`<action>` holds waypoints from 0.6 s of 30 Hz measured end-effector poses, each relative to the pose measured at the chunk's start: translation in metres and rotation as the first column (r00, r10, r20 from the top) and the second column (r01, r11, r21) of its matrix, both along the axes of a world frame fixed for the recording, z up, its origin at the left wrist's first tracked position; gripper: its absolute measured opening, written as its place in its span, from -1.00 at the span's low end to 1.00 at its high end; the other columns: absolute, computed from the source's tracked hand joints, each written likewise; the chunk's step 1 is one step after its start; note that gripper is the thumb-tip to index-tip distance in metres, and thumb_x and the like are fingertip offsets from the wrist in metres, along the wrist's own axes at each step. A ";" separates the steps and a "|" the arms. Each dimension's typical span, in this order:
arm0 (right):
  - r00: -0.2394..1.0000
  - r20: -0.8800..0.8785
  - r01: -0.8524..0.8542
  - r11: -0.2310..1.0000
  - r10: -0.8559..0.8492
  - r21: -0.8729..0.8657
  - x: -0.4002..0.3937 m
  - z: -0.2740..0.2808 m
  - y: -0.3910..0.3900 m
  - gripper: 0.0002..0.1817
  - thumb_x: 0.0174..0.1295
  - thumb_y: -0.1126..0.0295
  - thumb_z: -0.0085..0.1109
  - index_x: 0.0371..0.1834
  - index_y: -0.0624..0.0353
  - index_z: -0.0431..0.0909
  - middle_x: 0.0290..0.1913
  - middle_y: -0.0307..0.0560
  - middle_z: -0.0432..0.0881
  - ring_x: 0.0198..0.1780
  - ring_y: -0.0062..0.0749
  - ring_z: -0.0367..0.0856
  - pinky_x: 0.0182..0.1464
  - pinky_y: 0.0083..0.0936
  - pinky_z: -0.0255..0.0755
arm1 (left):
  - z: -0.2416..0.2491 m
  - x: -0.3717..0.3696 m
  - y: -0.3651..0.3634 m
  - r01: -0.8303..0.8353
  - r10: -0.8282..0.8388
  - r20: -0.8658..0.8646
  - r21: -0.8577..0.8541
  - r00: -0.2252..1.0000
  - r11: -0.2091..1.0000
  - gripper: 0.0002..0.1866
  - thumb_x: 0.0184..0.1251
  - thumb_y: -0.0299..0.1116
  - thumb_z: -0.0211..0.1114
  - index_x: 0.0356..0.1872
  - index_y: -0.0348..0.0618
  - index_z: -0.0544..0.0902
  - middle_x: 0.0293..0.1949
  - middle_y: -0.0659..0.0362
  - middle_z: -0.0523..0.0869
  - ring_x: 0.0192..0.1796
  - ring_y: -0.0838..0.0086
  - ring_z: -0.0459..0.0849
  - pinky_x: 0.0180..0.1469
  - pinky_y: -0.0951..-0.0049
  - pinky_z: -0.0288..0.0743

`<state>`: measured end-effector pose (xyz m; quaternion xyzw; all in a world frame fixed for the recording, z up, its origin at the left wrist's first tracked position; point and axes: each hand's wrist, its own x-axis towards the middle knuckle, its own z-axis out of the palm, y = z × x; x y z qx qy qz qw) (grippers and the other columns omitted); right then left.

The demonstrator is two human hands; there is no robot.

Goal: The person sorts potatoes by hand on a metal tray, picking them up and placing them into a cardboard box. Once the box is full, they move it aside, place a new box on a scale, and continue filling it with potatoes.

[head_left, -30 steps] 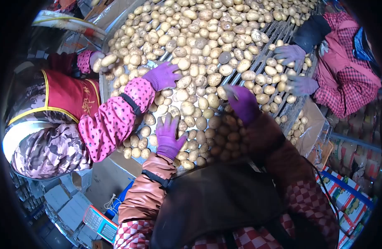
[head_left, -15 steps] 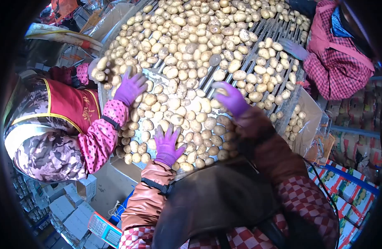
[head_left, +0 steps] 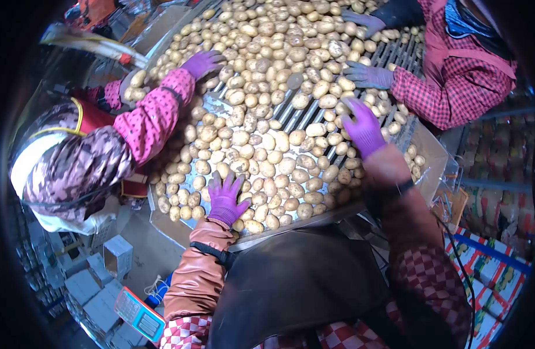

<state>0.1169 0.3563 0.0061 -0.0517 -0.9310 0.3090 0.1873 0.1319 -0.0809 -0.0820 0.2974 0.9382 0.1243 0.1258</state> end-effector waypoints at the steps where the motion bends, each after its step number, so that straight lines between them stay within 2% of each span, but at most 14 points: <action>1: 0.994 -0.091 -0.047 0.995 0.055 0.090 -0.037 -0.026 0.009 -0.50 0.15 0.34 0.23 0.22 0.10 0.57 0.16 0.14 0.61 0.21 0.03 0.56 0.29 -0.21 0.43 | 0.005 0.004 0.002 -0.011 0.010 -0.032 -0.015 0.999 1.000 -0.16 0.02 0.11 0.43 0.40 0.19 0.42 0.46 0.05 0.28 0.50 -0.17 0.07 0.43 -0.33 -0.13; 3: 0.986 0.166 -0.058 0.929 -0.004 0.366 -0.096 -0.048 0.015 -0.41 0.19 0.21 0.16 0.35 -0.03 0.45 0.32 0.12 0.49 0.28 0.03 0.51 0.26 -0.07 0.42 | 0.013 0.017 -0.002 -0.003 0.003 0.008 -0.026 1.000 1.000 -0.19 0.01 0.11 0.42 0.36 0.17 0.46 0.45 0.05 0.30 0.50 -0.07 0.13 0.44 -0.31 -0.14; 4: 0.963 0.262 -0.066 0.883 -0.066 0.465 -0.109 -0.052 0.007 -0.34 0.15 0.19 0.22 0.39 -0.02 0.38 0.36 0.11 0.44 0.28 0.05 0.50 0.26 -0.09 0.42 | 0.021 0.026 -0.003 -0.005 0.005 0.009 -0.039 1.000 0.999 -0.22 0.00 0.11 0.42 0.33 0.14 0.49 0.45 0.05 0.31 0.48 -0.02 0.19 0.44 -0.29 -0.14; 5: 0.928 0.347 -0.086 0.824 -0.138 0.560 -0.117 -0.058 -0.003 -0.25 0.12 0.18 0.29 0.44 0.00 0.31 0.40 0.09 0.39 0.28 0.06 0.50 0.26 -0.10 0.42 | 0.022 0.038 -0.006 -0.024 0.024 -0.011 0.001 1.000 1.000 -0.23 0.00 0.07 0.43 0.32 0.12 0.50 0.45 0.04 0.31 0.47 -0.05 0.20 0.44 -0.27 -0.11; 7: 0.845 0.486 -0.104 0.822 -0.224 0.560 -0.127 -0.055 -0.018 -0.23 0.10 0.11 0.30 0.42 -0.02 0.29 0.35 0.06 0.40 0.24 0.04 0.53 0.19 -0.04 0.45 | 0.022 0.055 -0.019 -0.035 0.034 0.023 0.040 0.999 0.999 -0.21 0.04 0.05 0.42 0.37 0.10 0.46 0.48 -0.04 0.26 0.49 -0.10 0.19 0.45 -0.27 -0.07; 8: 0.861 0.484 -0.161 0.817 -0.158 0.553 -0.125 -0.058 -0.018 -0.29 0.10 0.10 0.30 0.35 -0.02 0.34 0.23 0.05 0.47 0.18 -0.04 0.56 0.11 -0.02 0.47 | 0.020 0.060 -0.025 -0.058 0.055 0.046 0.086 0.997 0.995 -0.21 0.03 0.04 0.42 0.37 0.10 0.46 0.48 -0.05 0.26 0.49 -0.10 0.19 0.46 -0.26 -0.07; 10: 0.887 0.438 -0.200 0.733 -0.146 0.650 -0.116 -0.065 -0.029 -0.37 0.06 0.11 0.32 0.25 -0.01 0.44 0.13 0.04 0.53 0.14 -0.06 0.57 0.06 -0.04 0.49 | 0.012 0.062 -0.029 -0.107 0.092 0.090 0.189 0.992 0.976 -0.20 0.02 0.00 0.42 0.37 0.08 0.45 0.47 -0.07 0.27 0.49 -0.09 0.19 0.46 -0.24 -0.07; 11: 0.886 0.445 -0.247 0.680 -0.129 0.690 -0.111 -0.059 -0.039 -0.39 0.05 0.11 0.32 0.22 -0.01 0.48 0.09 0.02 0.56 0.12 -0.06 0.57 0.05 -0.05 0.49 | 0.011 0.063 -0.027 -0.116 0.107 0.063 0.164 0.992 0.980 -0.20 0.01 -0.01 0.42 0.37 0.08 0.45 0.47 -0.07 0.27 0.49 -0.08 0.20 0.47 -0.24 -0.06; 12: 0.816 0.558 -0.323 0.681 -0.151 0.657 -0.108 -0.052 -0.046 -0.44 0.07 0.11 0.31 0.17 -0.02 0.52 0.09 0.03 0.60 0.15 -0.01 0.57 0.08 -0.06 0.49 | 0.009 0.065 -0.027 -0.119 0.115 0.039 0.134 0.993 0.984 -0.20 0.00 -0.01 0.42 0.37 0.08 0.45 0.47 -0.07 0.28 0.49 -0.07 0.21 0.47 -0.24 -0.06; 15: 0.742 0.671 -0.360 0.844 0.001 0.398 -0.124 -0.076 -0.027 -0.41 0.08 0.09 0.29 0.22 -0.03 0.49 0.12 0.09 0.63 0.16 0.04 0.59 0.15 -0.09 0.48 | 0.004 0.069 -0.024 -0.128 0.128 0.010 0.104 0.992 0.986 -0.21 0.00 -0.02 0.42 0.36 0.08 0.46 0.46 -0.07 0.29 0.48 -0.06 0.22 0.47 -0.22 -0.06; 16: 0.722 0.691 -0.324 0.899 0.033 0.296 -0.120 -0.057 -0.026 -0.35 0.11 0.08 0.29 0.30 -0.02 0.44 0.15 0.16 0.62 0.18 0.08 0.59 0.21 -0.14 0.46 | 0.003 0.069 -0.023 -0.127 0.126 0.018 0.098 0.992 0.987 -0.21 0.00 -0.02 0.42 0.36 0.08 0.46 0.46 -0.07 0.29 0.48 -0.06 0.23 0.47 -0.21 -0.06; 17: 0.758 0.650 -0.245 0.947 0.052 0.210 -0.115 -0.049 -0.023 -0.32 0.11 0.06 0.35 0.33 -0.03 0.44 0.10 0.18 0.64 0.14 0.06 0.62 0.19 -0.17 0.47 | 0.004 0.065 -0.024 -0.127 0.126 0.018 0.098 0.992 0.987 -0.21 0.00 -0.02 0.42 0.36 0.08 0.46 0.46 -0.07 0.29 0.48 -0.05 0.23 0.47 -0.21 -0.05; 18: 0.846 0.523 -0.179 0.979 0.102 0.099 -0.107 -0.046 -0.017 -0.36 0.14 0.09 0.35 0.31 0.01 0.46 0.07 0.12 0.66 0.11 -0.02 0.64 0.16 -0.21 0.49 | 0.007 0.066 -0.026 -0.120 0.118 0.025 0.115 0.993 0.986 -0.22 0.01 -0.03 0.42 0.36 0.07 0.46 0.45 -0.07 0.31 0.48 -0.05 0.23 0.47 -0.20 -0.05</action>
